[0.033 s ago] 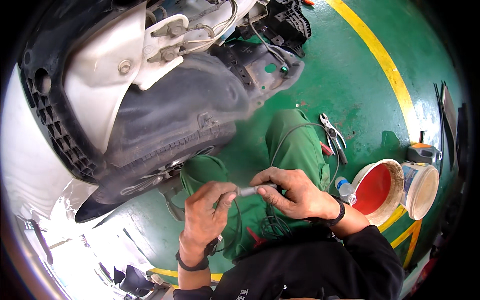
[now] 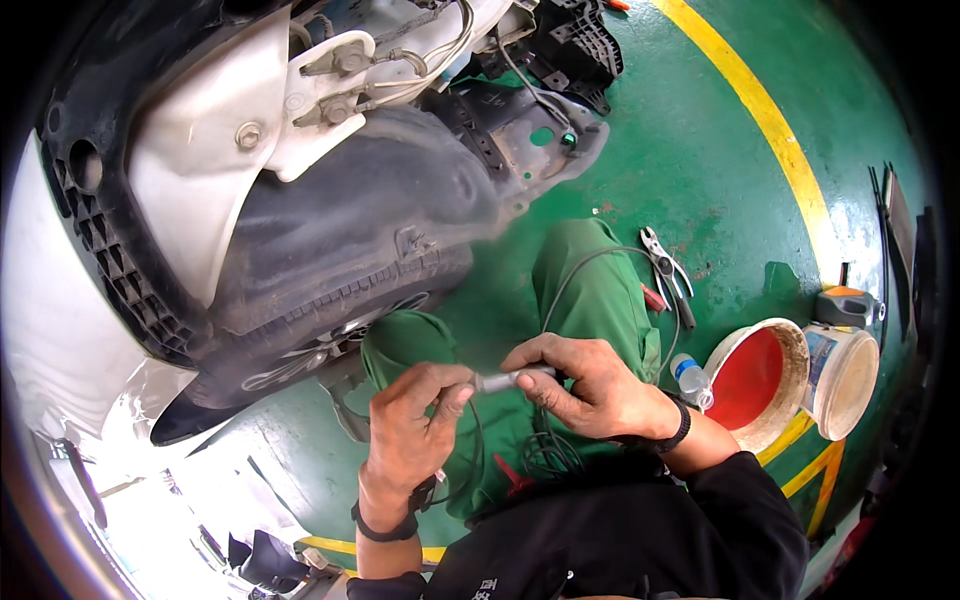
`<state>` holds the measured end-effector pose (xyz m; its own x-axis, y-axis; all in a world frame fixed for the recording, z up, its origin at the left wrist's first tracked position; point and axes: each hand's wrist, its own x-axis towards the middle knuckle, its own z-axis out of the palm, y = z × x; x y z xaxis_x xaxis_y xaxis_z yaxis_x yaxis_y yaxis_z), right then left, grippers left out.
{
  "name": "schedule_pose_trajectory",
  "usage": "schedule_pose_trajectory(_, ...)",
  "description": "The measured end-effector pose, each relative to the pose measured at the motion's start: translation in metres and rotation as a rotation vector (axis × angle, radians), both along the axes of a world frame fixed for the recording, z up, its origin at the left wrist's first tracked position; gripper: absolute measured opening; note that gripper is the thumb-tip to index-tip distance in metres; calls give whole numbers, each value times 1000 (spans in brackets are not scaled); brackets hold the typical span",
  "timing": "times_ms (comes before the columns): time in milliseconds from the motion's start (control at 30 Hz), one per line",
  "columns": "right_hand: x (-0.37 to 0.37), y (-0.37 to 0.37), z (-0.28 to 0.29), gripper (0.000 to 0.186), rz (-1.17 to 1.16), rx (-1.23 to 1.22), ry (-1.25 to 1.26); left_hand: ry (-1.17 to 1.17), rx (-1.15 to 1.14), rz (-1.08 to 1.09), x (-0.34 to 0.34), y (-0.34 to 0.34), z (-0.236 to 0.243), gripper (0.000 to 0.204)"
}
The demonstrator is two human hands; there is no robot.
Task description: The person repairs a headlight on a car by unscrewing components, pulling back the bumper cover, and securing a mounting bracket with a socket wrench.
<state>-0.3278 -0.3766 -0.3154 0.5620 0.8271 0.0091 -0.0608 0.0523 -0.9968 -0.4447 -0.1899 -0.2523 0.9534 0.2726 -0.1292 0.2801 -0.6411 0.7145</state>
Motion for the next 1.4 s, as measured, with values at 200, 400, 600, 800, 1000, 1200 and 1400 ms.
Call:
schedule_pose_trajectory(200,0,-6,-2,17,-18,11,7,72,-108,27,5,-5,0,12)
schedule_pose_trajectory(400,-1,-7,7,18,8,26,175,88,-221,137,4,-12,11,16)
schedule_pose_trajectory(600,-1,-3,6,21,-57,79,454,79,-12,50,11,-7,13,25)
schedule_pose_trajectory(800,1,1,14,25,-57,131,370,-40,-129,151,12,-10,16,24)
schedule_pose_trajectory(1000,-1,2,11,23,-84,173,255,-60,27,105,17,-12,17,22)
schedule_pose_trajectory(1200,-2,11,19,24,-55,186,391,-127,-7,109,17,-14,6,42)
schedule_pose_trajectory(1400,-10,38,27,32,-229,308,-28,-276,-159,396,15,-19,4,36)
